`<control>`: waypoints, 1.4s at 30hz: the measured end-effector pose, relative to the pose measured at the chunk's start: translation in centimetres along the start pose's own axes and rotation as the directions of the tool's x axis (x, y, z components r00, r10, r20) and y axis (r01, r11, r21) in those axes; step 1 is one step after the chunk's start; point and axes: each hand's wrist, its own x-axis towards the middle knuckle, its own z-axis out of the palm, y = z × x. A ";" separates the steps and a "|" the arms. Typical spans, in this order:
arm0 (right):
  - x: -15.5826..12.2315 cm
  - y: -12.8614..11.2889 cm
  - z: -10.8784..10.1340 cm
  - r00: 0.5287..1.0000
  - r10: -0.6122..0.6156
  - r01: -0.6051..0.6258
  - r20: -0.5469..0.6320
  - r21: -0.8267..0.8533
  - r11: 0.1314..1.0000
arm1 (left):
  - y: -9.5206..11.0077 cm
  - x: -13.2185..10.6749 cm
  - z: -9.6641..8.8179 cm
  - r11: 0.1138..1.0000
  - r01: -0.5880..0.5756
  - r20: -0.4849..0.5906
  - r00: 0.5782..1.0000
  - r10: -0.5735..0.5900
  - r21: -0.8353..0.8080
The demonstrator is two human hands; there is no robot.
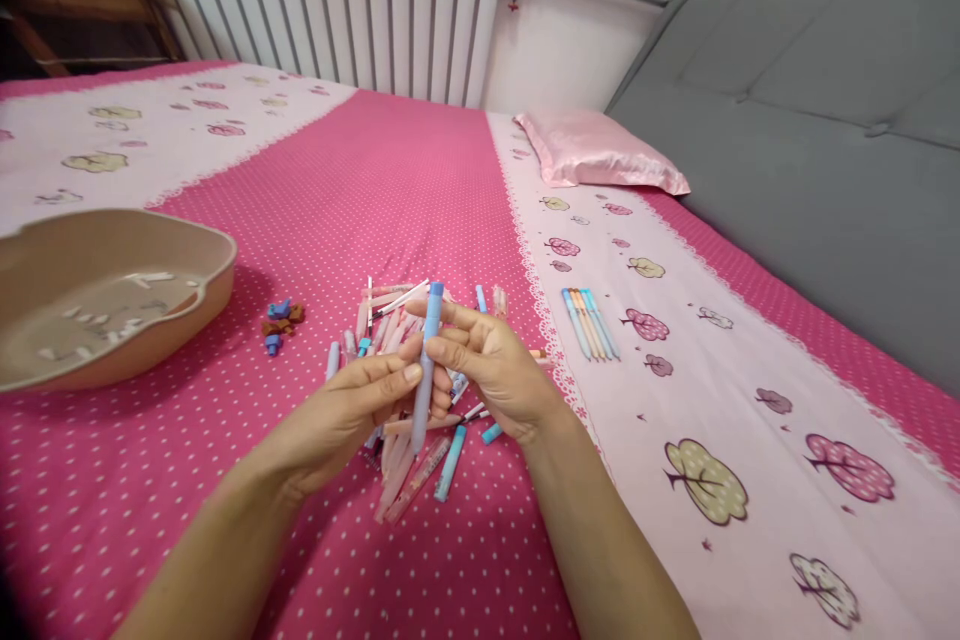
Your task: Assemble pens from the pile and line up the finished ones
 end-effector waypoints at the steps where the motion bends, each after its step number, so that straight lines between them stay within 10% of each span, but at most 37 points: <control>1: 0.0 0.0 0.0 1.000 -0.004 0.004 -0.019 -0.007 1.000 | 0.0 0.0 0.0 1.000 0.004 -0.018 1.000 -0.004 0.001; 36: 0.1 0.3 0.2 0.983 -0.067 0.016 -0.168 -0.290 0.957 | 1.2 0.5 1.6 0.994 0.027 -0.395 0.918 0.016 0.102; 42: 0.0 0.4 0.4 0.986 -0.129 0.079 -0.110 -0.381 0.921 | 0.4 0.8 1.0 0.943 -0.072 -0.465 0.856 0.225 0.324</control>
